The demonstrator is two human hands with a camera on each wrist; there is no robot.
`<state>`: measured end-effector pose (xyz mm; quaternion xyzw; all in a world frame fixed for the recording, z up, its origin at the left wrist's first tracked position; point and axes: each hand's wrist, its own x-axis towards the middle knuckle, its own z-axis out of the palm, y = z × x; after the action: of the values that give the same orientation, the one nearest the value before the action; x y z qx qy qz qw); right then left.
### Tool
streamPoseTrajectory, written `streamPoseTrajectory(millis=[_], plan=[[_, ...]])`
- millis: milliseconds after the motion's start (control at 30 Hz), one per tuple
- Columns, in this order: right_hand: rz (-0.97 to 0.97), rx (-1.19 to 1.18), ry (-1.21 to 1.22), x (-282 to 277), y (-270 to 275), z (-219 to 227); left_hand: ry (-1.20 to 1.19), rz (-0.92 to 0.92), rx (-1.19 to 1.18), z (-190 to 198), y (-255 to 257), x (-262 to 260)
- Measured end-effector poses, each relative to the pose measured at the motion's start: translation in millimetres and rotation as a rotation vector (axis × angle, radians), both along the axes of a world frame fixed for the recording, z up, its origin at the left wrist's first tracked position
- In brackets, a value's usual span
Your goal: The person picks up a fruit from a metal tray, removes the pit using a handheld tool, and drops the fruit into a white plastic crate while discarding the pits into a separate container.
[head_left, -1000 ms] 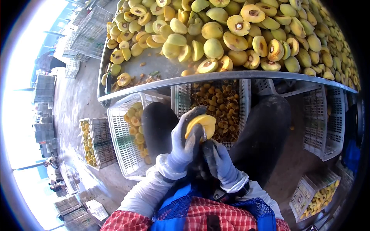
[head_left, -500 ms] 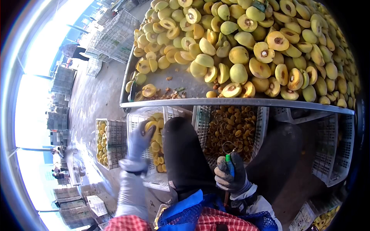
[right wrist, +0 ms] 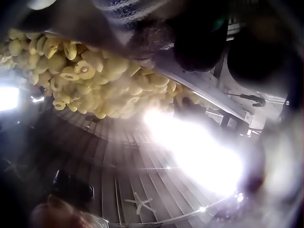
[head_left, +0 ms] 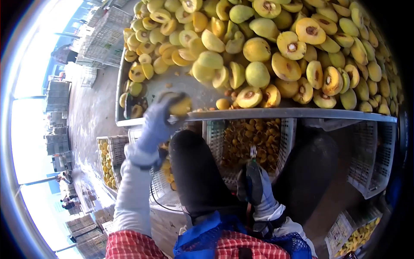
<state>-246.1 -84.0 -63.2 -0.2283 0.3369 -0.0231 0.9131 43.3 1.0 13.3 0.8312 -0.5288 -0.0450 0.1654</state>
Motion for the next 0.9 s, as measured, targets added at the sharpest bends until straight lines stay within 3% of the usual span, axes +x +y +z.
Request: streamPoseTrajectory(millis=[67,133,233,267,300,333,367,400,433,467,533,567,733,767,900], plan=[[-0.032,-0.094,-0.088,4,-4,-6,0.392,-0.264,-0.010,14,-7,-59],[-0.072,-0.083,-0.077,13,-2,5,0.544,-0.449,0.112,24,-17,-100],[-0.158,-0.019,-0.142,8,-8,17,0.845,-0.237,-0.304,-6,-4,-131],[-0.197,0.030,-0.152,5,-9,21,1.540,0.082,-0.517,-10,1,-154],[-0.202,0.043,-0.176,1,-4,18,1.579,0.131,-0.620,-16,-1,-166],[-0.229,-0.039,-0.179,0,0,17,1.613,0.184,-0.725,-22,-2,-177],[-0.252,-0.119,-0.184,2,5,17,1.477,0.285,-0.611,-24,0,-187],[-0.274,-0.197,-0.192,3,9,15,1.087,0.390,-0.582,-27,-7,-200],[-0.111,-0.636,-0.116,1,5,14,1.183,0.517,-0.611,-27,-4,-202],[-0.090,-0.790,-0.098,-4,4,17,1.281,0.648,-0.640,-29,-1,-205],[-0.047,-1.103,-0.056,-15,0,32,1.210,0.662,-0.629,-36,3,-209],[0.107,-1.134,-0.015,-20,-4,44,1.218,0.644,-0.677,-37,4,-211],[0.085,-1.259,-0.053,-28,2,46,1.120,0.564,-0.641,-21,-3,-223],[0.056,-1.270,-0.081,-29,7,41,1.220,0.566,-0.712,-26,0,-221],[0.052,-1.288,-0.031,-36,15,37,1.019,0.504,-0.676,-27,-3,-229]])
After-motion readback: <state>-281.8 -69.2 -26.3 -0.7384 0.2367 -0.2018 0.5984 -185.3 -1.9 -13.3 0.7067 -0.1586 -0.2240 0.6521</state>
